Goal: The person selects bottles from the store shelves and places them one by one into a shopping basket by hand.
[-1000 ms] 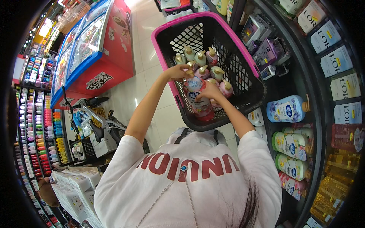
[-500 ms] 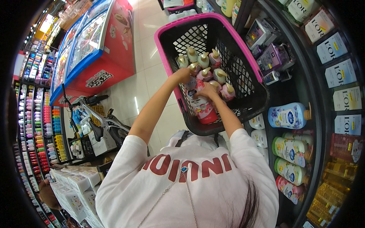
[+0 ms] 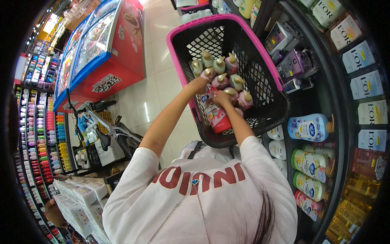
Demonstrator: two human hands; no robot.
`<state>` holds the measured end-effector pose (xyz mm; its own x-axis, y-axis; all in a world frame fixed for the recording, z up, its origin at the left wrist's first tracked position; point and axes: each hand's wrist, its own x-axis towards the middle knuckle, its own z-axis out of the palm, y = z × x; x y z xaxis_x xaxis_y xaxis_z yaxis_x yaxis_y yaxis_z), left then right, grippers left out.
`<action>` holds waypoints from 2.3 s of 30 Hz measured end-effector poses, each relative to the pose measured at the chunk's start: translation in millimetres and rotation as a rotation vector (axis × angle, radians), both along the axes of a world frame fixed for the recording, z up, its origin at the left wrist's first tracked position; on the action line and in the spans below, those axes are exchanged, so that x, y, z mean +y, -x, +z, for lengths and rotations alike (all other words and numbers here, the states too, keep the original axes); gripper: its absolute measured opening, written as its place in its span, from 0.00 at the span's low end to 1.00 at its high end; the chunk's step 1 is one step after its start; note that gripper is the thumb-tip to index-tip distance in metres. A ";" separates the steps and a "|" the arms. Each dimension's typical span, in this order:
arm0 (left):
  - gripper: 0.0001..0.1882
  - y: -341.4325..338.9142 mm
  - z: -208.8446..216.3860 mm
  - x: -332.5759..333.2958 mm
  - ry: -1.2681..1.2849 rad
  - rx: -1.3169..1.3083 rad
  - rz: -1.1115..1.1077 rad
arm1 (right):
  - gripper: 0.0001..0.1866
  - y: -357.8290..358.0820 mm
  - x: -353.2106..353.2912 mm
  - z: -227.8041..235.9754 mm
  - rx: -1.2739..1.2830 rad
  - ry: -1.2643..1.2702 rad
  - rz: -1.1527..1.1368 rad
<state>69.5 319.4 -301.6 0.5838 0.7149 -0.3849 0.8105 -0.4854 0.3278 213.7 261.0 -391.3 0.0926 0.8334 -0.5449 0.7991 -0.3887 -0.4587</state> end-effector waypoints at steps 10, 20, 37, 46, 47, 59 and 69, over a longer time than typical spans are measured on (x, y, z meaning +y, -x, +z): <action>0.28 11.4 -49.9 8.2 0.050 0.057 -0.101 | 0.47 7.1 -5.1 24.3 0.065 0.028 0.063; 0.24 -2.0 -13.9 -0.1 0.018 0.095 -0.198 | 0.37 -19.5 -20.6 39.5 0.296 0.058 0.067; 0.19 6.7 24.8 -4.7 -0.019 -0.433 -0.159 | 0.20 -29.5 -167.5 165.2 0.756 -0.454 -0.421; 0.15 -24.0 99.3 -152.4 0.476 -0.946 -0.203 | 0.16 -34.5 -276.2 171.3 0.891 -0.629 -0.891; 0.15 -27.9 102.1 -169.2 0.472 -0.966 -0.248 | 0.16 -35.5 -289.5 170.7 0.891 -0.602 -0.890; 0.16 -89.5 103.6 -362.2 0.613 -0.755 -0.571 | 0.16 -37.6 -508.5 146.4 0.797 -0.738 -1.150; 0.17 -165.5 115.2 -445.0 0.716 -0.635 -0.967 | 0.12 -16.5 -631.8 158.4 0.401 -0.942 -1.509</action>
